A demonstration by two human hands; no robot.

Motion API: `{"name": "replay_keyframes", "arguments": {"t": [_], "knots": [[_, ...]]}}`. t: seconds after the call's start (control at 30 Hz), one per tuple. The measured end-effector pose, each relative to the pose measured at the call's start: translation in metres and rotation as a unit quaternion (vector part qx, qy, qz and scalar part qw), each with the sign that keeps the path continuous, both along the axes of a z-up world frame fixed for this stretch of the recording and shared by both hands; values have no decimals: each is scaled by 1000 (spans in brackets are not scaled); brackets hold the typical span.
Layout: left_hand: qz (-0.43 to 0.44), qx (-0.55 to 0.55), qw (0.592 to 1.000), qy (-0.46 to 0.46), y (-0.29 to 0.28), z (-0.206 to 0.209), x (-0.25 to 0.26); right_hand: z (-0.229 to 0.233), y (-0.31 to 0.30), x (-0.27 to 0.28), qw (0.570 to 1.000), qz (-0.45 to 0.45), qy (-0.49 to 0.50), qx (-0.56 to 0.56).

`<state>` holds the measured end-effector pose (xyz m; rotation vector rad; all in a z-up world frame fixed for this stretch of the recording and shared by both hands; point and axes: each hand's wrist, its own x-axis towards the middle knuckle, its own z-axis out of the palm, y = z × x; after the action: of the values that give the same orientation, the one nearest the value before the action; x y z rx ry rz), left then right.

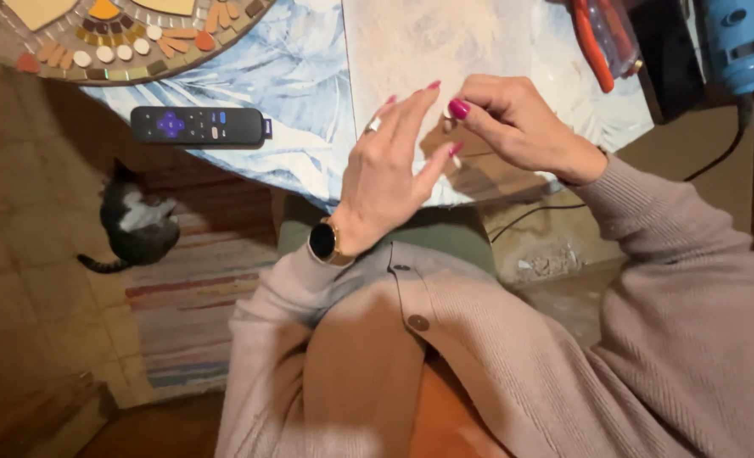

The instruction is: Sanding a small decorative piece at a workshop table.

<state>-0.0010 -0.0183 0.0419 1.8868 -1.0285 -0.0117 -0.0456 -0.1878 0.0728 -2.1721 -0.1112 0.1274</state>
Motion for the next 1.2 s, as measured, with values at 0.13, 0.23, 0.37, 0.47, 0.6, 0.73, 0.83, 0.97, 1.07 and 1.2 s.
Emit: {"name": "replay_keyframes", "arguments": {"t": [0.13, 0.23, 0.37, 0.47, 0.6, 0.73, 0.83, 0.97, 1.07, 1.2], "knots": [[10, -77, 993, 83, -5, 10, 6, -5, 4, -1, 997, -12, 1, 81], [16, -89, 994, 69, -7, 12, 9, -5, 4, -1, 995, -19, 17, 93], [11, -99, 993, 66, -8, 10, 12, -7, 2, -2, 996, -19, 15, 92], [4, -101, 991, 84, -8, 7, 12, -5, 2, -2, 995, -19, 29, 98], [-10, -89, 993, 83, -8, 3, 12, -3, 4, -1, 994, -21, 34, 103], [1, -39, 999, 6, -5, 0, 8, -5, -2, 0, 997, 17, -71, -37], [-5, 108, 991, -79, -1, -7, 6, -15, -17, -3, 951, 51, -145, -269], [-29, 183, 977, -103, 5, -26, 3, -36, -34, -6, 822, 78, -192, -530], [-28, 202, 970, -129, 7, -33, 2, -47, -31, 7, 840, 82, -208, -495], [-41, 202, 969, -138, 6, -36, 3, -57, -15, 53, 866, 104, -249, -422]]}}
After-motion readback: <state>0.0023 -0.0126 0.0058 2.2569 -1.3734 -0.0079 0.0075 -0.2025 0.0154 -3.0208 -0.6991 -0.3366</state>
